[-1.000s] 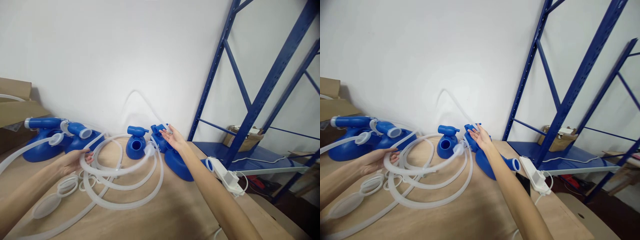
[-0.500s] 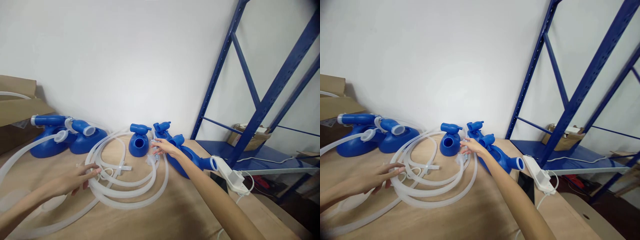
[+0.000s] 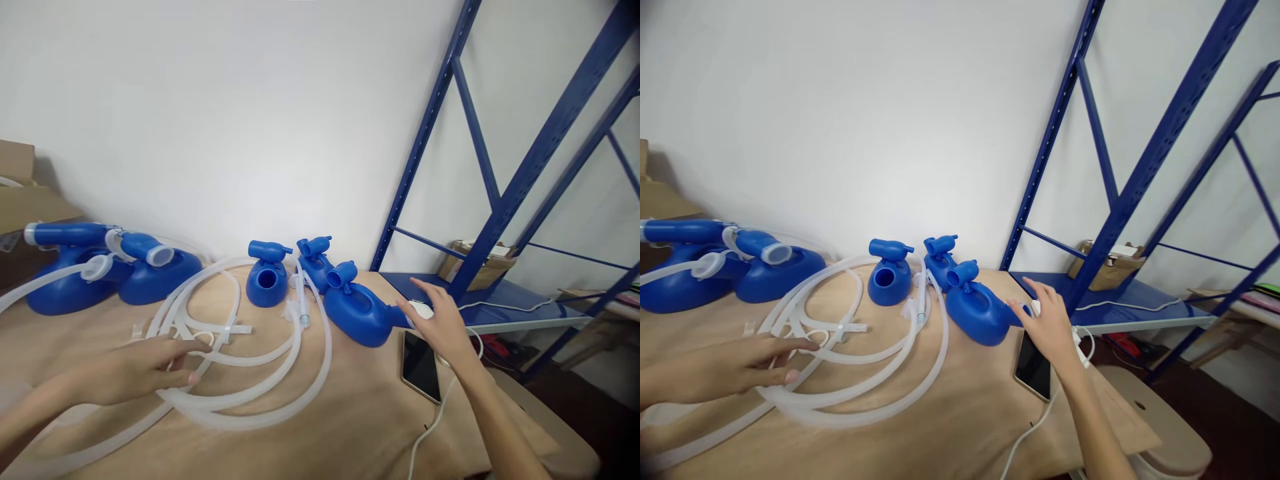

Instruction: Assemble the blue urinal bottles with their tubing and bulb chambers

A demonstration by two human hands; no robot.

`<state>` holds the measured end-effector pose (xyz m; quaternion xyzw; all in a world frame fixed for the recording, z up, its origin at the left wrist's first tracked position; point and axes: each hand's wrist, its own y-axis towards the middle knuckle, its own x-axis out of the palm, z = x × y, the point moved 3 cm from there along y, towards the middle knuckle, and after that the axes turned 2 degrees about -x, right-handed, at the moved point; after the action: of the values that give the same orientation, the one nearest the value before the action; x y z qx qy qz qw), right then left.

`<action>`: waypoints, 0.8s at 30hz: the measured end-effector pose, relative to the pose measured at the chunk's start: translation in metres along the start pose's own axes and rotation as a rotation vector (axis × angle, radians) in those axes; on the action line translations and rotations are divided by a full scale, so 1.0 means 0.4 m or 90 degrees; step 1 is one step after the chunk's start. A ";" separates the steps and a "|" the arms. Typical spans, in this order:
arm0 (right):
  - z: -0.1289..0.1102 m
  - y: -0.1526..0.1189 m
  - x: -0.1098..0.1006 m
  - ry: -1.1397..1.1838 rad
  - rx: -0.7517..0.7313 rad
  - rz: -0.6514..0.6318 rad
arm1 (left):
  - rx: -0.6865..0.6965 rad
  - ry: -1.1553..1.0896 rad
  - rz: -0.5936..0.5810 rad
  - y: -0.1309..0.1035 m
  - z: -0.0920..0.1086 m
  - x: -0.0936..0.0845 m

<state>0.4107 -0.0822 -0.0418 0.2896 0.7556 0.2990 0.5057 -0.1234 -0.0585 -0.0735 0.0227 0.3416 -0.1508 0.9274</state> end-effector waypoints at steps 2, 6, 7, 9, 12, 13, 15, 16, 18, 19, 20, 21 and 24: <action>0.073 -0.029 0.020 0.021 0.026 -0.081 | 0.046 0.089 -0.095 0.014 0.062 0.050; 0.116 -0.066 0.061 0.103 0.098 -0.081 | 0.237 0.188 -0.158 0.062 0.230 0.192; 0.108 -0.068 0.061 0.088 0.094 -0.052 | 0.284 0.217 -0.153 0.081 0.268 0.239; 0.084 -0.066 0.051 0.020 0.060 0.006 | 0.359 0.289 -0.136 0.131 0.328 0.344; 0.060 -0.059 0.041 0.007 0.058 -0.057 | 0.387 0.317 -0.117 0.219 0.384 0.503; 0.057 -0.058 0.040 0.038 0.079 -0.107 | 0.379 0.315 -0.110 0.247 0.398 0.550; 0.051 -0.059 0.035 0.092 0.110 -0.194 | 0.356 0.301 -0.078 0.291 0.426 0.628; 0.046 -0.060 0.029 0.100 0.113 -0.224 | 0.339 0.290 -0.059 0.308 0.438 0.659; 0.034 -0.063 0.019 0.091 0.105 -0.277 | 0.305 0.266 -0.024 0.329 0.461 0.709; 0.027 -0.064 0.014 0.081 0.104 -0.303 | 0.289 0.254 -0.009 0.337 0.470 0.731; 0.021 -0.065 0.011 0.069 0.106 -0.322 | 0.275 0.242 0.003 0.343 0.477 0.749; 0.017 -0.066 0.009 0.058 0.109 -0.333 | 0.263 0.232 0.014 0.349 0.482 0.766; 0.014 -0.061 0.008 0.055 0.124 -0.335 | 0.245 0.211 0.032 0.370 0.483 0.798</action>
<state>0.4116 -0.0949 -0.0634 0.1179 0.8509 0.0958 0.5028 0.2715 -0.0296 -0.1391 0.2318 0.4531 -0.1840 0.8409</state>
